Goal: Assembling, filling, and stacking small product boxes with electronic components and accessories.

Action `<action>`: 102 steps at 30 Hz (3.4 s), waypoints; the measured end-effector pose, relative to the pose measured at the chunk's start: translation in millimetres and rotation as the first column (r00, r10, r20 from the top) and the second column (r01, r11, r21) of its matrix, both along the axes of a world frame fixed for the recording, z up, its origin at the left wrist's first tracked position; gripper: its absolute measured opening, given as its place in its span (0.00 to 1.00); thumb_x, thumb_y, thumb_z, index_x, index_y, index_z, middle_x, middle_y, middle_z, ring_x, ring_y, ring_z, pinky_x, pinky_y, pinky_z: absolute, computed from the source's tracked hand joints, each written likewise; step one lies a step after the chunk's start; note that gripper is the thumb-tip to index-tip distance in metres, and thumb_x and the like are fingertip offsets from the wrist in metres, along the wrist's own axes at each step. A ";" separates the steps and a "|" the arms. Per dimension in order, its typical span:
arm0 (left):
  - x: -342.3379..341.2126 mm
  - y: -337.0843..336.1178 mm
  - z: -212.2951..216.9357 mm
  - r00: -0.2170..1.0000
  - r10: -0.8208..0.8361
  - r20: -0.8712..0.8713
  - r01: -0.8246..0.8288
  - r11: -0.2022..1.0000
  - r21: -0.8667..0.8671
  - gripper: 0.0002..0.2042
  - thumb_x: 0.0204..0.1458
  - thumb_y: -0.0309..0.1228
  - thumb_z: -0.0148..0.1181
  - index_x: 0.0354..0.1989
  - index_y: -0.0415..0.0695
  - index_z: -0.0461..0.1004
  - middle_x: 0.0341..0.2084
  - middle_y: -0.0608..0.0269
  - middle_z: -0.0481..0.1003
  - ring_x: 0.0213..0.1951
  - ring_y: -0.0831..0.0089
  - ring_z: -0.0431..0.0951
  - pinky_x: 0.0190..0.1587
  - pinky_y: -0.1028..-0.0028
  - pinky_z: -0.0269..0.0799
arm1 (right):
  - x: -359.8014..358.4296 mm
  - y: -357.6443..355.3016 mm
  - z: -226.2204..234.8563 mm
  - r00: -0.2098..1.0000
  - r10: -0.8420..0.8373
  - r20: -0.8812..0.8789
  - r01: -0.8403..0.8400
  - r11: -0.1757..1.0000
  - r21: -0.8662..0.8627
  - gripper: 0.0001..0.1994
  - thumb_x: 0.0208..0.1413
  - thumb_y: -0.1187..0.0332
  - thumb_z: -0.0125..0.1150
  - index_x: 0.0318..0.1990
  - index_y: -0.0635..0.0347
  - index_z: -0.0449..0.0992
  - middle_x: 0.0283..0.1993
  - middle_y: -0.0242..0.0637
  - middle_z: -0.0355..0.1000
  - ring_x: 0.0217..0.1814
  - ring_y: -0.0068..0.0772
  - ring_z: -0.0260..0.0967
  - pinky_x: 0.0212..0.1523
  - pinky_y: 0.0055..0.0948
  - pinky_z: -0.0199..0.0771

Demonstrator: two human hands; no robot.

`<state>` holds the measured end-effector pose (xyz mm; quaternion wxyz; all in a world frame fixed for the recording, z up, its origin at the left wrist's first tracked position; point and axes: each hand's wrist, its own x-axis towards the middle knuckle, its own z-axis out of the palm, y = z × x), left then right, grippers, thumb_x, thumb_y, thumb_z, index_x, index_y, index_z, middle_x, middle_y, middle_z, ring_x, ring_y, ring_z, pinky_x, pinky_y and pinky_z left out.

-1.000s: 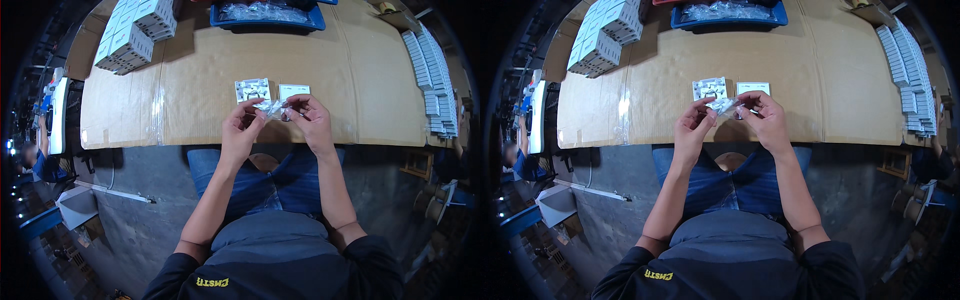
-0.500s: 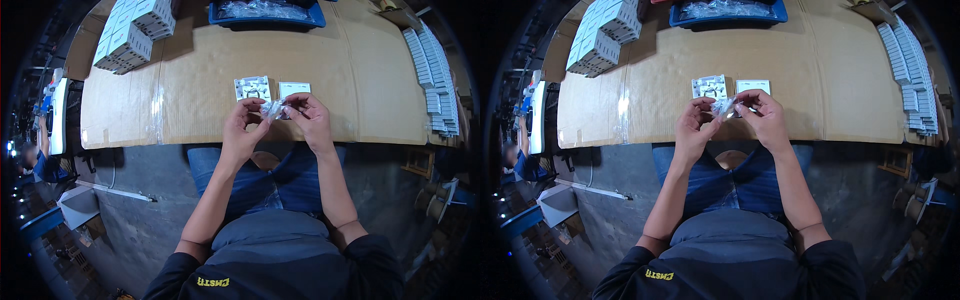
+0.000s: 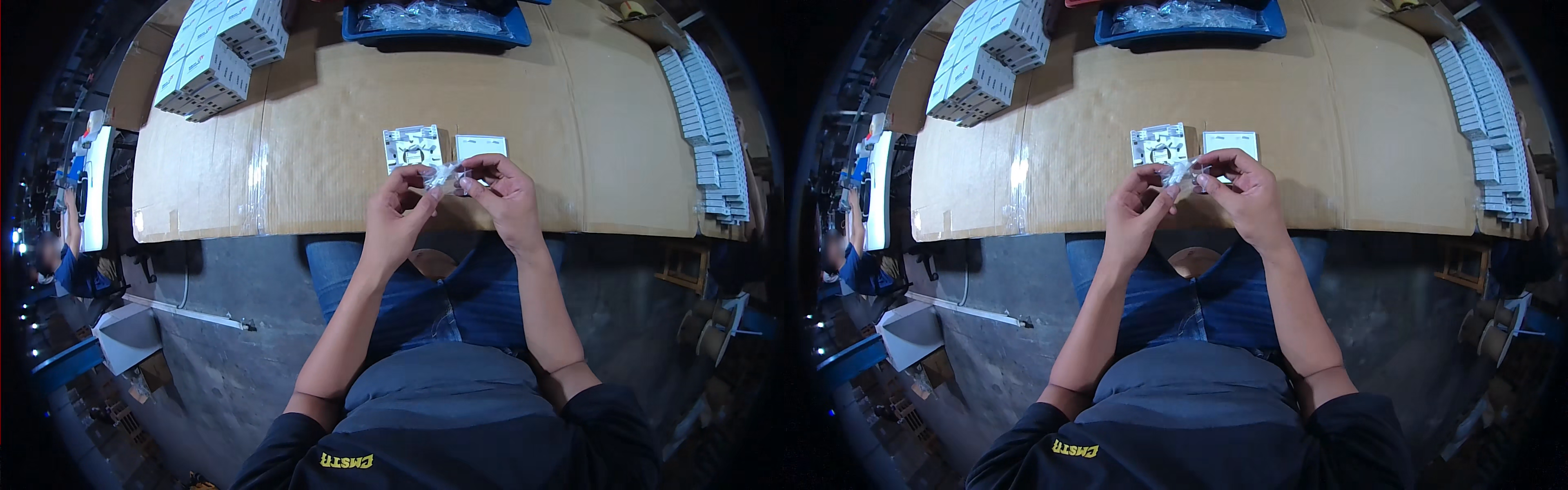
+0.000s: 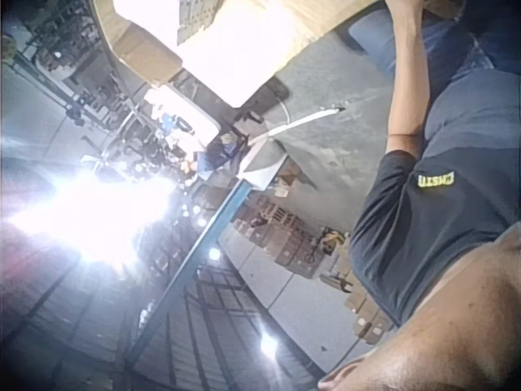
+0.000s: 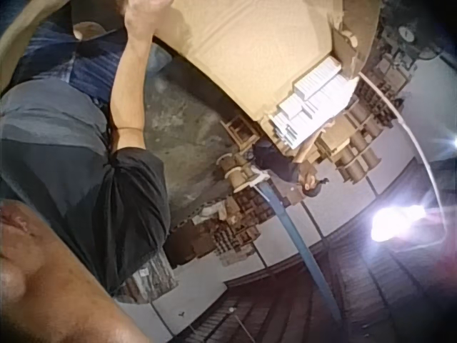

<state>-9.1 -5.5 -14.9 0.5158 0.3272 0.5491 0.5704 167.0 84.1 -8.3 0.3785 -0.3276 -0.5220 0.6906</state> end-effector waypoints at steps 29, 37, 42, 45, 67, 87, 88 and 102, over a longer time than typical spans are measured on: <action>-3.9 -0.9 -3.7 0.985 0.106 -0.136 -0.100 0.994 0.052 0.18 0.63 0.22 0.61 0.62 0.42 0.76 0.36 0.74 0.73 0.34 0.89 0.69 0.35 0.85 0.64 | -9.0 -2.6 -7.1 0.997 -0.036 0.062 0.035 0.999 0.027 0.14 0.63 0.82 0.63 0.56 0.68 0.80 0.50 0.34 0.78 0.50 0.20 0.76 0.53 0.21 0.78; -4.9 -2.5 -7.2 0.931 0.073 -0.358 -0.050 0.996 0.071 0.11 0.63 0.25 0.63 0.52 0.38 0.81 0.35 0.70 0.76 0.31 0.85 0.71 0.36 0.80 0.68 | -9.4 -2.6 -12.9 0.975 -0.109 0.192 0.068 0.976 0.207 0.09 0.63 0.80 0.64 0.49 0.66 0.83 0.47 0.34 0.79 0.48 0.21 0.77 0.49 0.20 0.79; -5.1 -3.6 -2.9 0.935 0.086 -0.344 -0.067 0.996 0.067 0.11 0.62 0.24 0.63 0.52 0.39 0.81 0.35 0.68 0.77 0.33 0.84 0.73 0.38 0.80 0.70 | -11.6 -3.4 -12.4 0.965 -0.107 0.239 0.046 0.968 0.248 0.09 0.63 0.79 0.65 0.49 0.66 0.83 0.45 0.34 0.79 0.48 0.22 0.77 0.50 0.22 0.79; -6.0 -1.3 -1.0 0.966 0.118 -0.232 -0.106 0.992 0.064 0.11 0.62 0.23 0.64 0.52 0.39 0.80 0.37 0.68 0.78 0.35 0.84 0.74 0.39 0.80 0.71 | -16.0 -3.5 -7.2 0.986 -0.082 0.146 0.060 0.987 0.148 0.10 0.63 0.78 0.65 0.50 0.66 0.82 0.45 0.34 0.79 0.48 0.22 0.77 0.50 0.24 0.80; -64.4 32.6 -15.8 0.470 0.135 -0.872 0.056 0.982 0.182 0.08 0.54 0.28 0.70 0.42 0.47 0.85 0.36 0.66 0.81 0.37 0.66 0.76 0.46 0.67 0.72 | -53.8 32.6 -19.7 0.808 -0.207 0.552 -0.166 0.818 0.550 0.09 0.58 0.69 0.69 0.46 0.55 0.81 0.40 0.36 0.81 0.35 0.35 0.79 0.36 0.32 0.78; -57.6 20.0 -27.1 0.418 0.168 -0.893 0.105 0.967 0.231 0.15 0.44 0.34 0.76 0.42 0.47 0.84 0.47 0.67 0.79 0.49 0.63 0.77 0.54 0.63 0.66 | -51.7 37.5 -0.8 0.684 -0.134 0.717 -0.388 0.766 0.513 0.06 0.57 0.72 0.66 0.41 0.59 0.79 0.37 0.36 0.73 0.33 0.34 0.71 0.36 0.33 0.71; -57.6 19.5 -28.6 0.413 0.172 -0.894 0.112 0.965 0.238 0.15 0.44 0.33 0.76 0.41 0.47 0.84 0.47 0.67 0.79 0.49 0.62 0.77 0.55 0.63 0.66 | -53.1 37.5 3.2 0.667 -0.114 0.737 -0.400 0.779 0.483 0.06 0.57 0.71 0.65 0.40 0.59 0.79 0.40 0.37 0.75 0.36 0.40 0.74 0.39 0.37 0.74; -55.3 20.7 -33.6 0.337 0.208 -0.918 0.133 0.955 0.265 0.14 0.47 0.39 0.75 0.40 0.47 0.85 0.46 0.66 0.79 0.48 0.61 0.76 0.56 0.62 0.66 | -51.0 36.9 -0.7 0.699 -0.096 0.708 -0.371 0.798 0.475 0.06 0.55 0.74 0.63 0.40 0.63 0.78 0.43 0.41 0.74 0.41 0.44 0.78 0.43 0.41 0.78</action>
